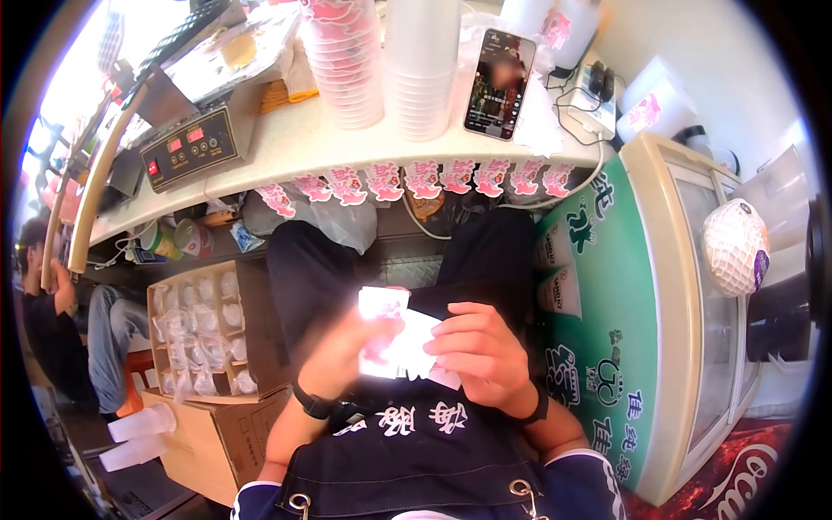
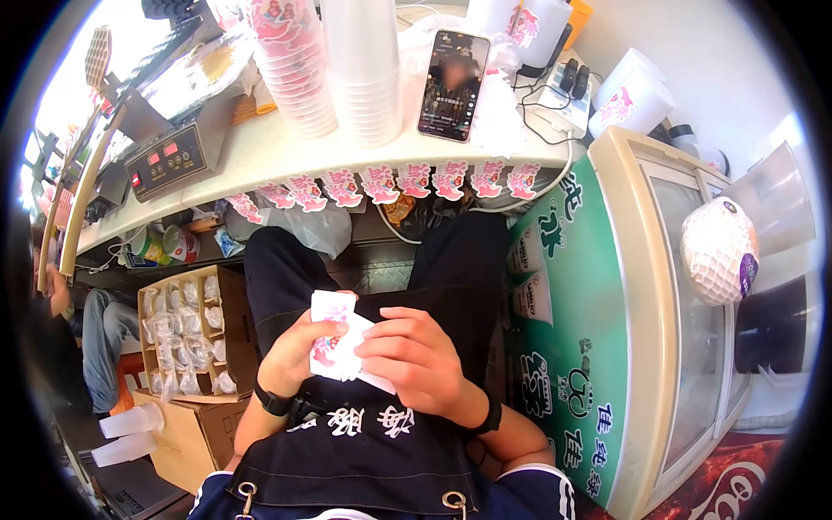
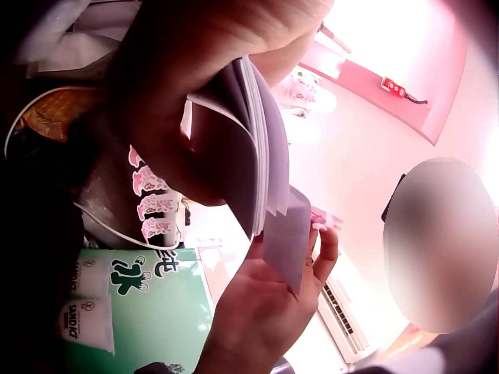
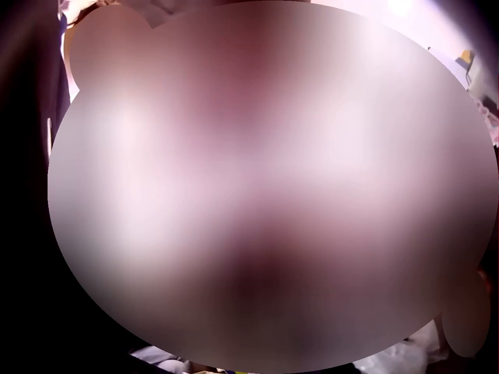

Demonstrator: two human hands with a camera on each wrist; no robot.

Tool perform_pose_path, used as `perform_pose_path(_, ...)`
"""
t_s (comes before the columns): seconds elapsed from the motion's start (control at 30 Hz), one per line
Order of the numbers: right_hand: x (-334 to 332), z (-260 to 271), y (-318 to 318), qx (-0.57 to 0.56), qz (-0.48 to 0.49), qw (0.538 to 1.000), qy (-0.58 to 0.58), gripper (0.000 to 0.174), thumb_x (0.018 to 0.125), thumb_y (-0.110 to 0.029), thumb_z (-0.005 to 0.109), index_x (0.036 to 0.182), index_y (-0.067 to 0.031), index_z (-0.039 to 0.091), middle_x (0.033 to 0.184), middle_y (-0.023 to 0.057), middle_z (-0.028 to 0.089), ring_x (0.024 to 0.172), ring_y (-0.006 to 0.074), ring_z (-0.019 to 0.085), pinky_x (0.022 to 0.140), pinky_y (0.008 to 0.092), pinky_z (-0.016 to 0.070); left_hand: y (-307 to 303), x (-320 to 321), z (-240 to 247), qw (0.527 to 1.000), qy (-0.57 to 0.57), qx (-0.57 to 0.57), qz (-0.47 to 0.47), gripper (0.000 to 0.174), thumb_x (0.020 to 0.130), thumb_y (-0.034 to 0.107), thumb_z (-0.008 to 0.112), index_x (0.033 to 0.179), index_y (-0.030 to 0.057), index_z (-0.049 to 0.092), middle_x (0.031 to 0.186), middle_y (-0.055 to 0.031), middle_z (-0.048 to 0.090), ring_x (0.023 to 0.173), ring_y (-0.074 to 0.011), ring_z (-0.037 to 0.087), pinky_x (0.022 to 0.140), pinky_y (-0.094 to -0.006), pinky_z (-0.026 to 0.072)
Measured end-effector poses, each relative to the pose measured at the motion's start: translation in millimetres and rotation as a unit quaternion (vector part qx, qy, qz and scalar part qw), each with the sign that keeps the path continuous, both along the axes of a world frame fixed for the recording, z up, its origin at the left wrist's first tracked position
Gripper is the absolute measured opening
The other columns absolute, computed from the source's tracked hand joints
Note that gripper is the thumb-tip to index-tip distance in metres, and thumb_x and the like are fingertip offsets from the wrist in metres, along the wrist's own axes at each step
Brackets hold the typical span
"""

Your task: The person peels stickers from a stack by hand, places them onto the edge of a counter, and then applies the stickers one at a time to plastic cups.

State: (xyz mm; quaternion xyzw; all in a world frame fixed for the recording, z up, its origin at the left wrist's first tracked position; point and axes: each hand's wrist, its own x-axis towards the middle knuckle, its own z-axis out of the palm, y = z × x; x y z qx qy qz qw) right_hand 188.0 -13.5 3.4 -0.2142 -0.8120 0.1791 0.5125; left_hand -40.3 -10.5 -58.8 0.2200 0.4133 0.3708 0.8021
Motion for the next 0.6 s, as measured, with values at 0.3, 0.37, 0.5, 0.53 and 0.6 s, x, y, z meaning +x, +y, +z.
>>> perform_pose_path(0.3,-56.1,15.2,40.4,-0.193,0.183,0.947,0.182,0.041,0.079,0.006,0.076,0.117,0.0013,0.061,0.092,0.0135,0.071,0.084,0.0249,0.068,0.082,0.0362,0.0530,-19.0,-91.8,-113.3,0.998,0.053,0.039,-0.005,0.034,0.096,0.015,0.056,0.127,0.0045,0.064,0.116,-0.0075,0.069,0.088,-0.0121,0.062,0.076,-0.0247,0.0492)
perform_pose_path(0.37,-72.1,16.8,59.7,-0.239,0.243,0.927,0.159,0.041,0.080,0.005,0.076,0.119,0.0005,0.063,0.096,0.0102,0.072,0.089,0.0193,0.069,0.085,0.0300,0.0524,-28.6,-97.3,-70.9,0.999,0.019,0.009,0.051,0.037,0.094,0.014,0.058,0.128,-0.0010,0.062,0.117,-0.0095,0.067,0.103,-0.0175,0.062,0.091,-0.0315,0.0479)
perform_pose_path(0.5,-105.3,16.8,69.6,-0.337,0.250,0.885,0.201,0.034,0.082,0.010,0.072,0.114,0.0054,0.064,0.093,0.0114,0.070,0.088,0.0171,0.070,0.082,0.0299,0.0555,-52.6,-93.6,-24.0,0.907,0.231,0.336,0.102,0.056,0.094,0.017,0.060,0.143,-0.0042,0.044,0.136,-0.0124,0.055,0.125,-0.0226,0.054,0.107,-0.0351,0.0409)
perform_pose_path(0.53,-114.0,17.0,66.4,-0.348,0.220,0.885,0.219,0.033,0.081,0.011,0.072,0.113,0.0042,0.065,0.093,0.0106,0.071,0.086,0.0159,0.070,0.077,0.0279,0.0561,-49.8,-87.2,-11.6,0.900,0.225,0.351,0.125,0.060,0.094,0.018,0.059,0.146,-0.0042,0.039,0.137,-0.0123,0.054,0.125,-0.0219,0.053,0.106,-0.0345,0.0413)
perform_pose_path(0.6,-128.3,15.8,63.5,-0.255,0.107,0.946,0.171,0.032,0.080,0.011,0.072,0.111,0.0017,0.067,0.092,0.0096,0.072,0.082,0.0145,0.070,0.071,0.0261,0.0556,-37.2,-94.1,-19.8,0.952,-0.197,0.051,0.228,0.053,0.105,0.041,0.047,0.140,0.0011,0.046,0.117,-0.0092,0.060,0.101,-0.0157,0.060,0.093,-0.0309,0.0488)
